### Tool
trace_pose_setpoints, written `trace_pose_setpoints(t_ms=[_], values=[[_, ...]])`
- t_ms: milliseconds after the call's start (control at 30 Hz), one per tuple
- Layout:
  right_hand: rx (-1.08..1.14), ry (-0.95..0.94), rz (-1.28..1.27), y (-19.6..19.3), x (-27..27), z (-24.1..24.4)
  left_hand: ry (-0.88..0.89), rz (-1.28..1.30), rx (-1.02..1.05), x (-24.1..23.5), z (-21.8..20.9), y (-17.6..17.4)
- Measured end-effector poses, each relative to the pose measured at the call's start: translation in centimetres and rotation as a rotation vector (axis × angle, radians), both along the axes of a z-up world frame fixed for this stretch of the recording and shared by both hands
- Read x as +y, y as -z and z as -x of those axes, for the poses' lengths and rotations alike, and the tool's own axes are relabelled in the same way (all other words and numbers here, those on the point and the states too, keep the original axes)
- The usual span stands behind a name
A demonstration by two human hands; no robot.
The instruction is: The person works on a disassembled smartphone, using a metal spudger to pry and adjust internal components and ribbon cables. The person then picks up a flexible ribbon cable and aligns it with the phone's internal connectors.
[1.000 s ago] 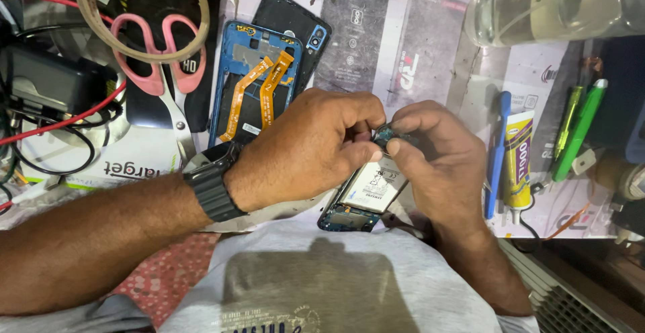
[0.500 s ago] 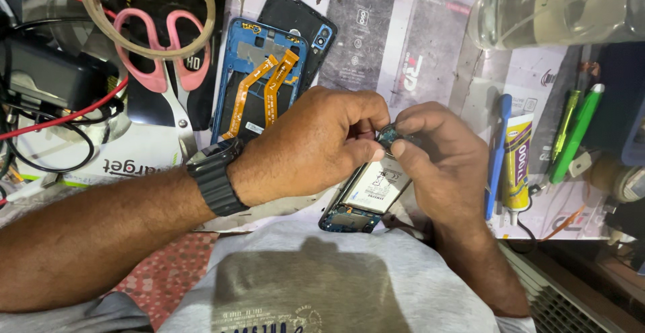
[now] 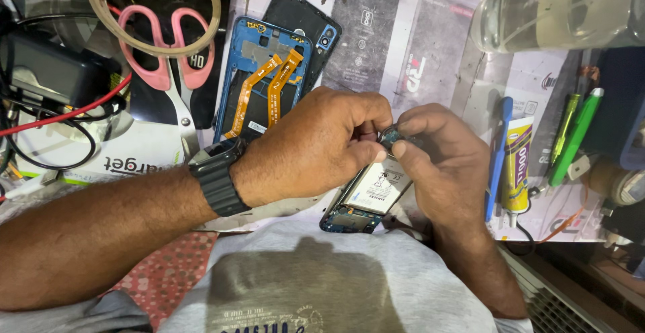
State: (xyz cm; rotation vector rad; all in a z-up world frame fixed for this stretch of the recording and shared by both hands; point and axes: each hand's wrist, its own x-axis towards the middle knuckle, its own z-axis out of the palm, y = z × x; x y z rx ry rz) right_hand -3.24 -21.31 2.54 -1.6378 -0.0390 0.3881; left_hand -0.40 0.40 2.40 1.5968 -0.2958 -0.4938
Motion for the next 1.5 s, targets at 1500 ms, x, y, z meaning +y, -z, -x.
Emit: trace_pose_setpoints(t_ms=[1500], values=[[0.083, 0.095, 0.159, -0.7, 1.2, -0.2, -0.056, 0.035, -0.033, 0.4, -0.5, -1.4]])
